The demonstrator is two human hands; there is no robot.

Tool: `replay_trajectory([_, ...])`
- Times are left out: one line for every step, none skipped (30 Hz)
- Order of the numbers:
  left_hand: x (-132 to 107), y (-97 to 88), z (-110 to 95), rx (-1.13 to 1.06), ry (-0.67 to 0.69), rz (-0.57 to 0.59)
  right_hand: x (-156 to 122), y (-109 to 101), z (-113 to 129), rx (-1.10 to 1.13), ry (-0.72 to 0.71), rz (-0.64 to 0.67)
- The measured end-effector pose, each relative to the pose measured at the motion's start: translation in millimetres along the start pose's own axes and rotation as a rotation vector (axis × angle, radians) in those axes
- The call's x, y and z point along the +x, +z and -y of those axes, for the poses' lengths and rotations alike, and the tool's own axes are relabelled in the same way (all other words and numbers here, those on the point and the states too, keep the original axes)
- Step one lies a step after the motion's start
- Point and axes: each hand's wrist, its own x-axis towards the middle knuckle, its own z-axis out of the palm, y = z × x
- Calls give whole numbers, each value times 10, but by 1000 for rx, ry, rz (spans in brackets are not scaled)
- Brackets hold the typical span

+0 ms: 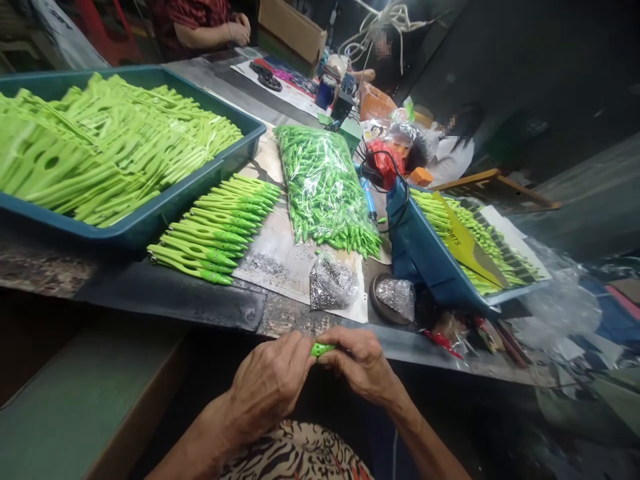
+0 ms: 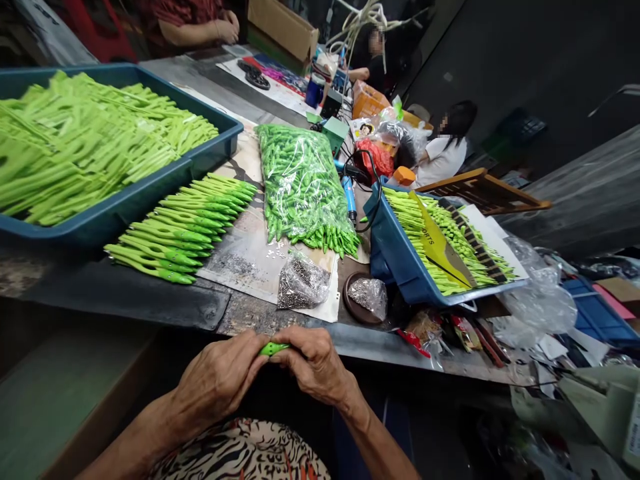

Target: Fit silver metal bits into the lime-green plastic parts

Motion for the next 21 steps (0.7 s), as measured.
replay_trajectory([-2,4,2,3,5,-5,-2,3,-5,-3,-2,0])
replay_trajectory([-6,8,4,4,7,-7,-3,5,-10,-7,-5,-1])
replay_trajectory([-12,13,6,3,8,-7,-3,7,-15,-13,-8,-4])
replay_trajectory([-18,19,8,1,10,-7,-3,9,-19,-19,-13,-7])
replay_trajectory([-23,24,10,0,10,-8,-3,11,-23,-23,-16,-8])
replay_trajectory([-27,29,13,1,9,-8,-2,12,-27,-24,-18,-10])
replay_trajectory([-29,33,15,3,8,-7,-2,13,-32,-23,-21,-8])
replay_trajectory([-29,36,18,6,7,-5,-3,15,-36,-20,-21,-6])
replay_trajectory([-28,37,20,10,6,-2,-3,18,-40,-18,-20,-4])
replay_trajectory([-27,37,23,12,5,3,-3,21,-43,-16,-14,-3])
replay_trajectory([-25,36,26,15,6,4,-3,26,-46,-13,-6,-6])
replay_trajectory([-24,36,28,17,9,2,-1,30,-47,-8,5,-8])
replay_trajectory([-23,35,30,19,13,-7,2,34,-45,-3,11,-10])
replay_trajectory([-23,36,32,19,18,-19,5,36,-41,-1,13,-10])
replay_trajectory([-21,37,33,19,22,-32,10,34,-34,-3,7,-7])
replay_trajectory([-18,39,35,19,27,-45,14,26,-27,-7,1,-1])
replay_trajectory([-14,41,37,18,30,-55,18,10,-20,-11,-2,6])
replay_trajectory([-8,41,39,14,31,-64,23,-15,-16,-11,1,12])
replay_trajectory([-1,41,42,8,33,-74,29,-50,-19,-2,12,18])
replay_trajectory([5,39,45,-1,32,-83,40,-94,-29,-1,28,18])
replay_trajectory([11,36,49,-13,32,-95,57,-145,-49,-16,45,8])
